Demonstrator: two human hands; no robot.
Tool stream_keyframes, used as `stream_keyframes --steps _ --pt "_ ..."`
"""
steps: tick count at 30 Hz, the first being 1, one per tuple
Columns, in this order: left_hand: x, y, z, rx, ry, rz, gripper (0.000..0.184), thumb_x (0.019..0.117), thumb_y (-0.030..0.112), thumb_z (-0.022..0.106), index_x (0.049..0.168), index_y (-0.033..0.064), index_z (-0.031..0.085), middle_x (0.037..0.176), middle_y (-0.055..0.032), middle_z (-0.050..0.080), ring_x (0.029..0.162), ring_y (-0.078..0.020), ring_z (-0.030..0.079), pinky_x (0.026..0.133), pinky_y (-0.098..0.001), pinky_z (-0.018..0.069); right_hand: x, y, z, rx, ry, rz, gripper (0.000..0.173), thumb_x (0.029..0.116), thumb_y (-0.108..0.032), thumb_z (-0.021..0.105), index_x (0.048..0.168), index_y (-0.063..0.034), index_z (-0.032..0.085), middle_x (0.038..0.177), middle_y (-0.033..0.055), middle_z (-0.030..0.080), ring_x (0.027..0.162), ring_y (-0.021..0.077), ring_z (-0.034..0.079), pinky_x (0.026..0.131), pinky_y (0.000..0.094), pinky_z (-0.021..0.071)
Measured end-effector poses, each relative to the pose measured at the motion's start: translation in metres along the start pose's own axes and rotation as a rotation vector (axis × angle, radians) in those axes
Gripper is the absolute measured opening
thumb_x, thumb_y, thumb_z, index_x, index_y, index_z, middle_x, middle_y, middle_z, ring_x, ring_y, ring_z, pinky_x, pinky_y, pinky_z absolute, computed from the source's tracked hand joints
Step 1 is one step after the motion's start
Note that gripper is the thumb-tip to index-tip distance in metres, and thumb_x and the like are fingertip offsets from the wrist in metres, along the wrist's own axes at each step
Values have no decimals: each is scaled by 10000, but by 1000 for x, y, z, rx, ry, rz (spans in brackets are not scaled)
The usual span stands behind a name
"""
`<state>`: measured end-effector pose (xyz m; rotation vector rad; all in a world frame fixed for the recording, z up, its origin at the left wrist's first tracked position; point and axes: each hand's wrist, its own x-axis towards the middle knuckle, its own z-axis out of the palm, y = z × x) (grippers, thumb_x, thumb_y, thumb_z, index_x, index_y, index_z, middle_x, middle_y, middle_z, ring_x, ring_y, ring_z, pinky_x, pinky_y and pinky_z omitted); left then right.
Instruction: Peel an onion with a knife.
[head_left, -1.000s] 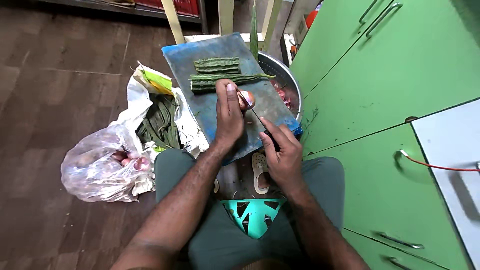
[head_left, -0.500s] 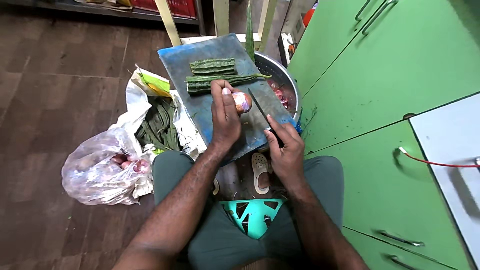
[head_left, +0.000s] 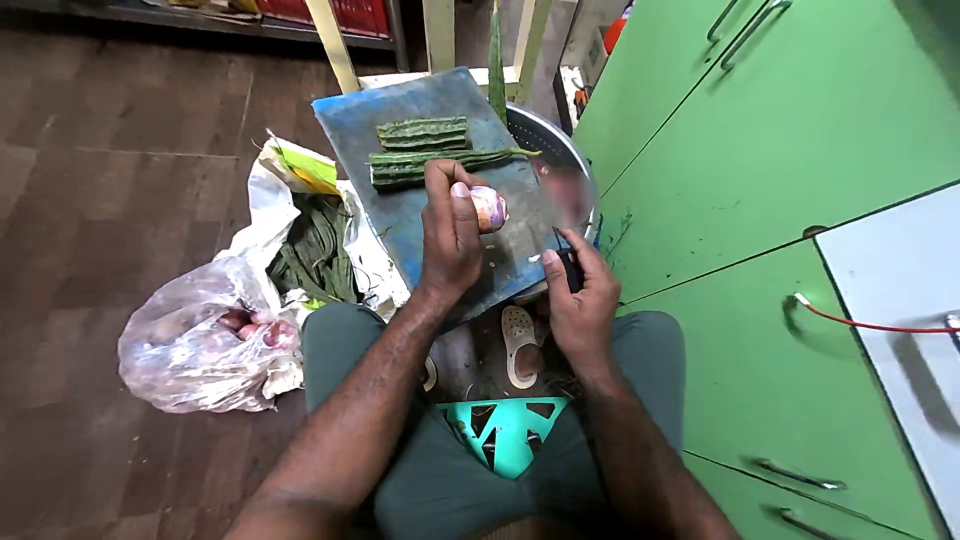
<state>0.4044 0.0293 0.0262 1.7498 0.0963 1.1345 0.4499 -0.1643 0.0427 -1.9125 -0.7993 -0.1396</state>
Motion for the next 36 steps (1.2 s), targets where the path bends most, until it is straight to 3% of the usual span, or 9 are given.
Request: stream_keyframes --steps 4,11,15,17,19,22,26,31,36 --pt "-2 4 2 22 -96 50 434 1104 357 216 1148 -8 447 1028 -133 651 929 -208 684 785 -416 613 15 -21 -2 272 -5 81 331 926 -221 789 1210 -64 727 781 12 645 553 98 507 483 256 440" --pt "-5 6 5 -11 -183 151 472 1097 423 267 1166 -4 456 1031 -136 656 924 -203 687 787 -402 614 34 -34 -1 299 -100 116 118 938 -186 773 997 -84 777 747 11 684 556 99 561 494 269 477" --pt "-6 4 5 -232 -161 85 442 1105 426 252 1165 30 439 1033 -133 652 973 -243 673 850 -444 590 41 -17 -7 300 -155 154 129 987 -194 697 989 -73 741 756 22 664 599 118 572 532 291 480" --pt "-2 6 3 -380 -111 -24 387 1101 408 221 1160 89 430 1028 -103 653 916 -224 666 770 -389 577 46 -2 -9 297 -120 188 153 999 -207 680 975 -64 729 742 30 655 605 127 578 549 305 493" --pt "3 4 0 -511 -57 -141 405 1090 396 164 1167 118 449 1034 -110 657 772 -209 641 565 -310 507 48 15 -11 276 -80 228 179 1001 -233 678 961 -64 725 728 33 649 607 135 586 562 321 506" --pt "8 -1 -5 -637 -31 -259 614 1066 542 117 1221 116 531 1106 -112 647 676 -167 579 504 -275 465 48 31 -15 108 -91 249 208 1011 -297 662 1000 -99 724 757 23 658 643 135 609 590 347 523" --pt "7 -2 -5 -684 -31 -423 619 1090 533 221 1413 95 517 1140 -107 648 723 -146 582 590 -269 495 36 19 -11 -170 -176 192 340 1055 -341 567 1329 -165 663 1059 37 736 889 145 707 801 419 604" --pt "4 0 1 -721 47 -471 433 1111 383 366 1387 87 517 1069 -64 619 821 -137 599 722 -279 534 14 -16 10 -77 -141 -9 436 1067 -335 561 1452 -132 583 1037 33 733 807 112 692 732 359 615" --pt "1 0 6 -809 148 -510 430 1095 427 413 1318 81 535 1154 -81 642 970 -155 644 829 -301 559 3 -19 23 -136 -224 -18 462 1071 -375 545 1494 -190 550 1060 48 737 827 174 704 725 433 604"
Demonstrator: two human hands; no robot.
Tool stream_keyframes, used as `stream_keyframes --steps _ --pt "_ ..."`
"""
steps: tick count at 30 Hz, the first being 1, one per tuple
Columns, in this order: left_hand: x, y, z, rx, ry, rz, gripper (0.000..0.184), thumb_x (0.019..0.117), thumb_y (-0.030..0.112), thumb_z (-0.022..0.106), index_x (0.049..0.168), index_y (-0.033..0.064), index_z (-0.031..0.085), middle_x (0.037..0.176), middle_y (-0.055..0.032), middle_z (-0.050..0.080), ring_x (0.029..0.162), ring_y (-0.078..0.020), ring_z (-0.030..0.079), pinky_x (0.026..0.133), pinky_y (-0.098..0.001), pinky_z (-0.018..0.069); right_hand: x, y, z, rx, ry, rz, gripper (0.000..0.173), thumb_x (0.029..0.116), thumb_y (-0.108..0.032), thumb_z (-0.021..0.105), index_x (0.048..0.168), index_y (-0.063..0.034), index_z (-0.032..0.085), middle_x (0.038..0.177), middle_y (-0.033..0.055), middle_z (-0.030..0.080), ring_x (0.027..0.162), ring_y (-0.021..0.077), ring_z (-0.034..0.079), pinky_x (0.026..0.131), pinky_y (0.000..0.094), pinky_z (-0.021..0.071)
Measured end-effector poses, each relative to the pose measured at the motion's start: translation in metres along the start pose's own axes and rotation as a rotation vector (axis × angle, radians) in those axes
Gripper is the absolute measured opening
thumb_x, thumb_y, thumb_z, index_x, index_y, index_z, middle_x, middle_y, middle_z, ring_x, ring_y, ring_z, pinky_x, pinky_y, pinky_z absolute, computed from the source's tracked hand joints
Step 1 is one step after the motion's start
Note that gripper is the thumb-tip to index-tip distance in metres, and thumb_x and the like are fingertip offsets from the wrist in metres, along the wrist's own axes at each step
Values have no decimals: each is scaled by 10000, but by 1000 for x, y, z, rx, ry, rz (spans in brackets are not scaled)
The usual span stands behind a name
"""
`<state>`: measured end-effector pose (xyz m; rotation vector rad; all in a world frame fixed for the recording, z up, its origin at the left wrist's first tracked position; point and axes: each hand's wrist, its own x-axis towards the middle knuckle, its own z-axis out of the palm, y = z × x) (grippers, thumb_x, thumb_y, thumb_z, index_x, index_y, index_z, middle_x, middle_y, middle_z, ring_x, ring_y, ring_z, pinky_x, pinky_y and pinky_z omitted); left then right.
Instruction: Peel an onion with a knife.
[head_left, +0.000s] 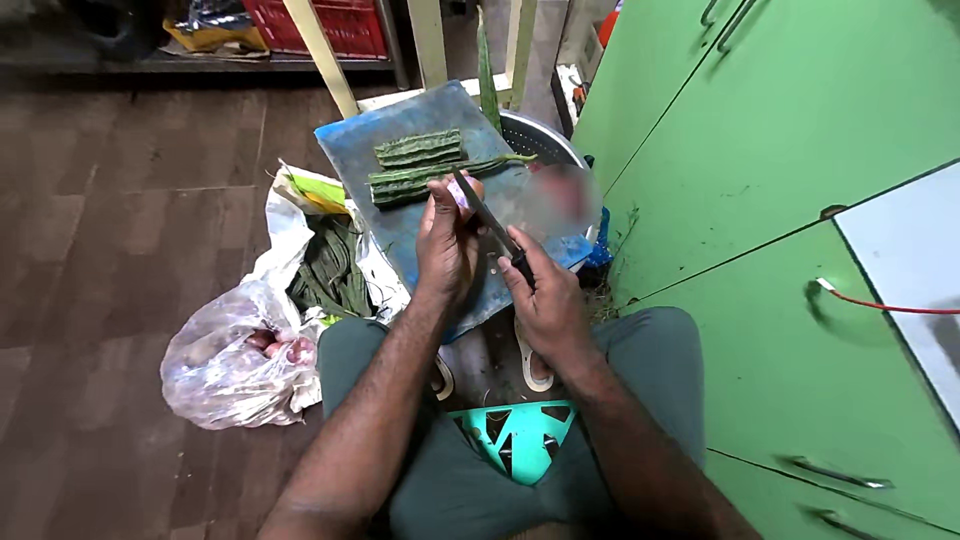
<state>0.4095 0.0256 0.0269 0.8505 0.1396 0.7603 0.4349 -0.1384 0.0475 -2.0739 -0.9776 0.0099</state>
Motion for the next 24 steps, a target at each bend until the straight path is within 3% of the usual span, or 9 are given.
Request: stream_keyframes --steps 7,12,15,16,18,22,24 --pt "-3 6 6 -111 14 -67 454 1094 454 392 1287 76 552 1140 -97 614 944 -176 634 850 -323 565 0 4 1 -78 -13 -13 469 1073 -376 540 1503 -189 541 1061 59 742 817 201 711 709 450 602" --pt "-5 9 9 -20 34 -122 567 1076 564 305 1248 90 566 1130 -105 634 848 -159 635 718 -286 560 1 9 -1 -122 -8 -26 451 1069 -350 550 1497 -208 550 1087 63 743 833 217 720 702 462 601" --pt "-5 10 9 -7 27 -157 637 1072 596 230 1188 82 588 982 -99 640 691 -132 581 572 -246 502 4 17 -2 -141 12 28 444 1072 -348 539 1490 -201 553 1068 71 740 808 225 713 689 474 597" --pt "-5 10 10 -20 26 -167 636 1068 603 222 1147 84 582 886 -85 607 657 -139 562 556 -253 494 6 21 -3 -142 13 45 441 1074 -352 530 1487 -198 554 1055 72 736 796 227 708 684 476 596" --pt "-5 11 11 -23 23 -172 634 1062 611 223 1117 90 579 818 -70 582 634 -139 556 545 -251 497 7 24 -5 -126 22 46 438 1077 -357 527 1483 -198 557 1049 67 732 785 213 701 679 464 597" --pt "-5 9 9 85 52 -191 661 1055 635 233 1210 107 598 1026 -86 671 669 -115 593 549 -235 505 3 15 -7 -112 10 -52 449 1062 -336 565 1489 -198 560 1097 59 743 840 204 721 714 452 609" --pt "-5 7 8 164 80 -207 696 1034 671 261 1230 96 600 990 -90 673 641 -121 592 531 -247 510 1 14 -4 -137 -17 -80 465 1055 -318 577 1505 -205 545 1137 57 742 862 215 729 715 464 609"
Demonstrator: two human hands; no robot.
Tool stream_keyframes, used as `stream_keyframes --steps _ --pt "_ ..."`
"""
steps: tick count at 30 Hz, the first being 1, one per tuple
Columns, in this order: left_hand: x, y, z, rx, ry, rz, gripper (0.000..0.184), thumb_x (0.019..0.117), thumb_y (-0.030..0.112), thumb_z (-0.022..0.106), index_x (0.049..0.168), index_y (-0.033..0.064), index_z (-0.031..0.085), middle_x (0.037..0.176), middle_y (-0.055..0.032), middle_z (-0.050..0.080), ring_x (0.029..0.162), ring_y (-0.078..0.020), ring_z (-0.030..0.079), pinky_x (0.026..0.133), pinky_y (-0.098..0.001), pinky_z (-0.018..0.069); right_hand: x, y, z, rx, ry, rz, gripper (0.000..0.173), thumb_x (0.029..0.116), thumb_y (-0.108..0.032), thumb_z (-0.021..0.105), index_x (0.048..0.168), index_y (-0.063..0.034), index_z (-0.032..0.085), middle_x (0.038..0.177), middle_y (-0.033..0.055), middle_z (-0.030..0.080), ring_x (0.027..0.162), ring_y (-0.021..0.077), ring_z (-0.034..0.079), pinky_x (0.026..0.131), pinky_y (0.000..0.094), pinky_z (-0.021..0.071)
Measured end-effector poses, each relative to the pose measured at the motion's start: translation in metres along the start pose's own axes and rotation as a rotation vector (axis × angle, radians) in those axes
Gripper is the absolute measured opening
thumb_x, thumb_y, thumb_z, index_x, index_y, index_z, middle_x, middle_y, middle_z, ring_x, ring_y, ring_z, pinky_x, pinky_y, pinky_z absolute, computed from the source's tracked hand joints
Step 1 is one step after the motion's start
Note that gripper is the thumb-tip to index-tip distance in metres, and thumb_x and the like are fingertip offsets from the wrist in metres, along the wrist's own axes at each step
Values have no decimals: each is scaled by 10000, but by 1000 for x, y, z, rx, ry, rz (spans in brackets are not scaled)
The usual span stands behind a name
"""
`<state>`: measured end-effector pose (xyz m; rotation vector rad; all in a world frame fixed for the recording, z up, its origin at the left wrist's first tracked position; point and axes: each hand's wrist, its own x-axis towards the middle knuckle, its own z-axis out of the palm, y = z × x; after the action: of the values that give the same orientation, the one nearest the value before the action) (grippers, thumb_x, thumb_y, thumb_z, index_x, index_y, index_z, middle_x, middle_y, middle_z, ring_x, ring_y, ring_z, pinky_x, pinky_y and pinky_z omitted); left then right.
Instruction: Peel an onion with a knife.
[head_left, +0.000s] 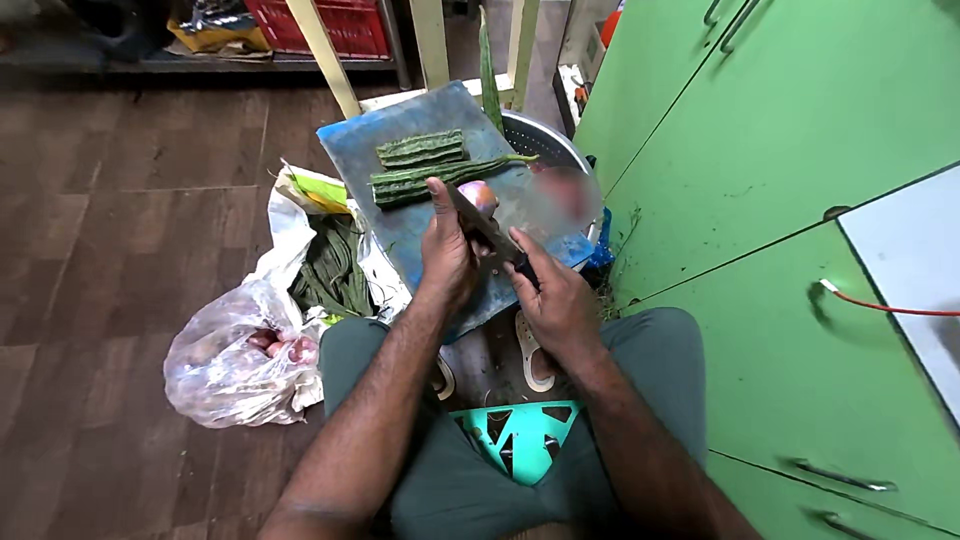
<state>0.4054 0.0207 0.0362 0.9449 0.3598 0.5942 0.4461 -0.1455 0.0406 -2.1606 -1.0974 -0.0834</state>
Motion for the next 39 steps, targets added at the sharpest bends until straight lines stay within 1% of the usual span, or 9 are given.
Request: stream_keyframes --steps 8,13,18,24,26,28,31,36,39 --pt "-1 3 1 40 -3 -83 680 1044 655 239 1071 82 605 725 -55 587 523 -128 521 476 -260 477 4 12 1 -103 -3 160 462 1070 -355 534 1514 -227 526 1084 77 741 831 259 721 698 504 596" --pt "-3 4 -1 75 -31 -82 716 1050 651 213 1142 87 644 803 -60 633 550 -110 526 476 -236 460 1 10 -1 -23 29 56 467 1056 -341 575 1505 -216 546 1077 64 743 809 216 714 687 464 600" --pt "-4 6 1 125 37 -101 722 1038 674 228 1101 77 629 890 -90 685 515 -101 516 442 -227 438 -3 6 5 -42 -26 26 487 1043 -297 591 1522 -236 528 1154 54 740 870 231 731 713 485 605" --pt "-5 6 0 76 -9 -137 728 1038 674 223 1123 77 630 701 -42 582 493 -106 496 434 -229 437 0 13 5 -107 -20 134 479 1061 -316 556 1529 -233 508 1101 77 741 840 266 725 705 511 598" --pt "-6 8 1 72 -7 -140 711 1030 686 231 1087 84 603 725 -54 599 491 -111 503 430 -232 439 3 20 3 -71 -18 177 462 1069 -330 533 1520 -231 519 1091 86 739 847 262 722 720 516 596" --pt "-6 9 0 106 -40 -121 729 1034 682 213 1122 81 614 831 -75 651 510 -103 513 437 -223 441 4 24 1 63 43 172 425 1068 -339 549 1474 -214 572 1057 51 737 830 183 707 742 441 606" --pt "-4 4 -3 189 -133 -73 703 1065 621 213 1197 79 641 883 -75 668 560 -102 532 472 -225 451 5 15 -1 354 190 134 352 1015 -287 669 1333 -136 680 953 6 725 673 81 626 609 301 563" --pt "-4 -5 -3 351 -376 113 507 1114 442 291 1230 46 587 901 -56 659 636 -103 565 526 -233 477 8 0 -5 639 304 121 345 931 -175 782 1242 -42 714 699 11 580 510 95 448 449 253 400" --pt "-3 -9 -4 447 -458 199 442 1121 368 313 1250 28 565 975 -94 702 715 -130 628 583 -260 520 8 1 -6 594 319 100 185 940 -146 768 1100 -58 742 765 11 655 535 73 493 472 244 429"
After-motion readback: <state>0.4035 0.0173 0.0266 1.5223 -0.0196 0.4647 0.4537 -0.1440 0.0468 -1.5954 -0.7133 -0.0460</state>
